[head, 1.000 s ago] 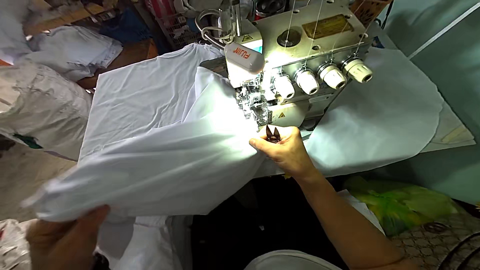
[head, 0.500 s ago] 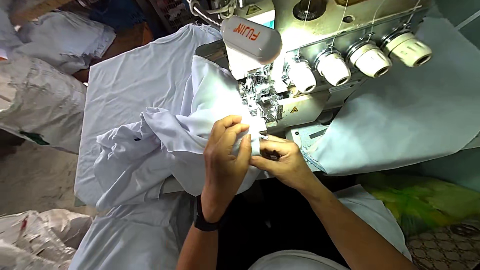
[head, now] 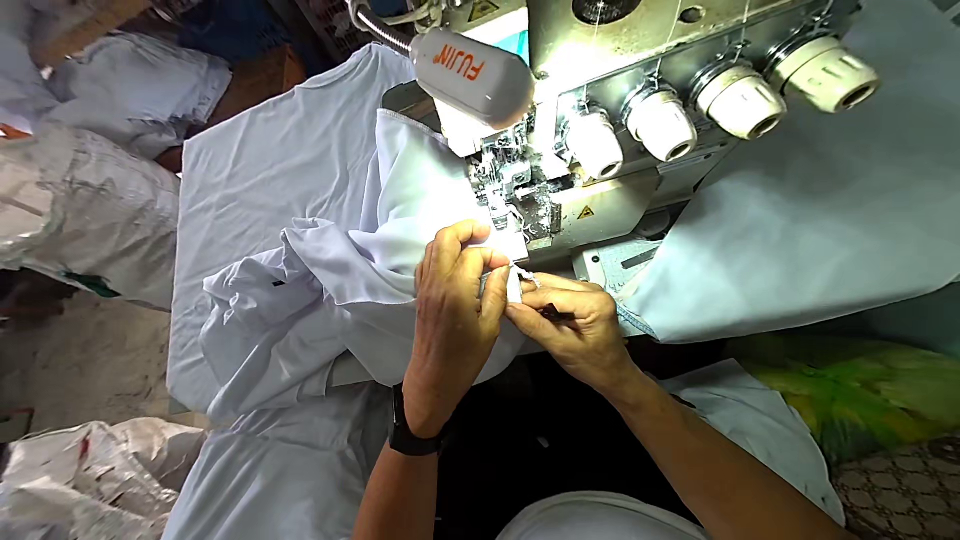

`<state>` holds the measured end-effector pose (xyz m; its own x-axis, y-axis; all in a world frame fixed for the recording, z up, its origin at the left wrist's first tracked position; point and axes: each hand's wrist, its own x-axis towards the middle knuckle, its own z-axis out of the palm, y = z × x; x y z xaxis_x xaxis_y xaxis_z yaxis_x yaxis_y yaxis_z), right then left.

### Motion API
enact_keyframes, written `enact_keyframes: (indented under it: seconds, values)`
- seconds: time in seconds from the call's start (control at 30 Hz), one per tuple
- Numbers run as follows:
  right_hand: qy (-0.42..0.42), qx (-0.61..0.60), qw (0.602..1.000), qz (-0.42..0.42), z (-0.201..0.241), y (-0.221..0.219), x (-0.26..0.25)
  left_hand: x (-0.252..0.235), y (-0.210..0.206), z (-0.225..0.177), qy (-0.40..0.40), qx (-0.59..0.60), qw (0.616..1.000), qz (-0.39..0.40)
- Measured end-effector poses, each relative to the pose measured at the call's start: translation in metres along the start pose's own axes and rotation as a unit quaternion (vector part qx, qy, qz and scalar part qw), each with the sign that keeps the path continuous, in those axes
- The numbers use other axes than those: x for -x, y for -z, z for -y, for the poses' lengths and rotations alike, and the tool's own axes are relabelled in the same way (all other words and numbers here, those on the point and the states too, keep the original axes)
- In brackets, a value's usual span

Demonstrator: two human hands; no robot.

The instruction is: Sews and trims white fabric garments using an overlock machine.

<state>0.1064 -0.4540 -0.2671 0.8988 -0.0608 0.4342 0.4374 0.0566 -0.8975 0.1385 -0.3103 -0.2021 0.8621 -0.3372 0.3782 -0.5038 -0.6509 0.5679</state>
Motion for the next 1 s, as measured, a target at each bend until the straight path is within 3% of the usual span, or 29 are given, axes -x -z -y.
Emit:
enact_keyframes:
  seconds: [0.27, 0.4, 0.53, 0.67, 0.83, 1.0]
  values:
    - [-0.028, 0.034, 0.998, -0.035, 0.012, 0.006, -0.007, -0.006, -0.009, -0.009, -0.035, -0.095, 0.994, -0.047]
    - [-0.106, 0.033, 0.993, -0.033, 0.013, 0.006, -0.011, -0.004, 0.0, -0.011, -0.025, -0.129, 0.991, -0.007]
    - [-0.179, -0.045, 0.983, -0.021, 0.015, 0.003, -0.018, 0.015, 0.012, 0.0, 0.015, -0.101, 0.991, -0.082]
    - [-0.293, -0.143, 0.945, -0.007, 0.025, 0.007, -0.021, 0.028, 0.023, 0.032, 0.034, -0.044, 0.992, -0.11]
    - [-0.261, -0.045, 0.962, 0.072, 0.035, 0.029, 0.006, 0.034, 0.026, 0.042, 0.009, -0.001, 0.994, -0.108]
    - [-0.219, -0.046, 0.974, 0.03, 0.04, 0.033, 0.016, 0.036, 0.018, 0.054, -0.014, 0.063, 0.991, -0.115]
